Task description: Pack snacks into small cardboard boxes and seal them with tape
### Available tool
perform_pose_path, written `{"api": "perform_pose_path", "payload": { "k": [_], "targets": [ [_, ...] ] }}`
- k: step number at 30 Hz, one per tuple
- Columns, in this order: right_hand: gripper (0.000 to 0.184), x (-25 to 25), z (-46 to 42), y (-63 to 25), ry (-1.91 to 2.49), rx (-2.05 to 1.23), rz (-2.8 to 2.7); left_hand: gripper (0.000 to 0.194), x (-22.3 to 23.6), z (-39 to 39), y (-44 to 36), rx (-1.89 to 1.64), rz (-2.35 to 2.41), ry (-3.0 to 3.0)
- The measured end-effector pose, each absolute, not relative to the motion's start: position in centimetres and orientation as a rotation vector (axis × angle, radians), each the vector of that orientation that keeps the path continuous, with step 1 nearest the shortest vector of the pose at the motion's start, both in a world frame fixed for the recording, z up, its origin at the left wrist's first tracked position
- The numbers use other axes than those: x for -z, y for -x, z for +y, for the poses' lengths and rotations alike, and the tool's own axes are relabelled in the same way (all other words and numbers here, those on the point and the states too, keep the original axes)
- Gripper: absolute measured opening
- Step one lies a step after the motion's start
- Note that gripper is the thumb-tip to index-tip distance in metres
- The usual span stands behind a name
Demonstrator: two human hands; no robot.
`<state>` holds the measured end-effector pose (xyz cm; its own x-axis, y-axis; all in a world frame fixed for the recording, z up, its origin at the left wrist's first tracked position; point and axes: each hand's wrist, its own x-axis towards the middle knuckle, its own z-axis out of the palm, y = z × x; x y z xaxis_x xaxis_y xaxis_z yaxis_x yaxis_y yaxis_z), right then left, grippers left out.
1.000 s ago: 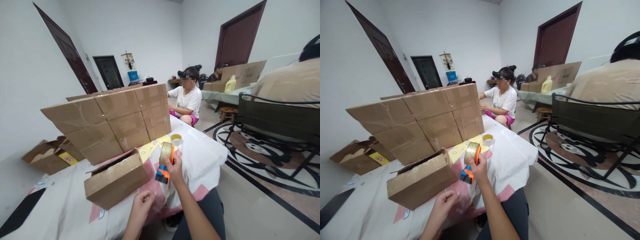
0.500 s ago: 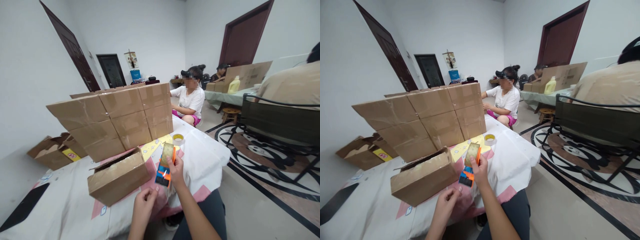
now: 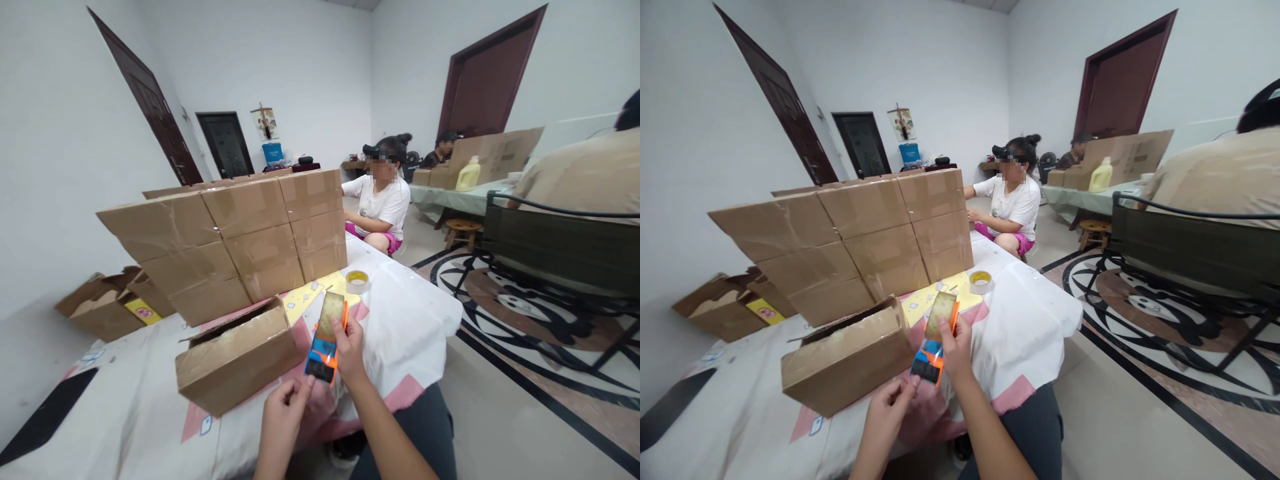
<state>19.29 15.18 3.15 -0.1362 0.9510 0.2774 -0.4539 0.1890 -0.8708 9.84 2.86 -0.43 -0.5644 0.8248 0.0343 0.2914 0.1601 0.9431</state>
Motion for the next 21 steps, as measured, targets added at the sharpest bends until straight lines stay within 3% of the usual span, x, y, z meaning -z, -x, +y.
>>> {"api": "perform_pose_path", "payload": {
  "k": [21],
  "targets": [
    [0.045,-2.74,15.3,-19.28,0.592,-1.424,-1.014,0.072,-0.13,3.07,-9.94,-1.384,1.865,-1.04]
  ]
}}
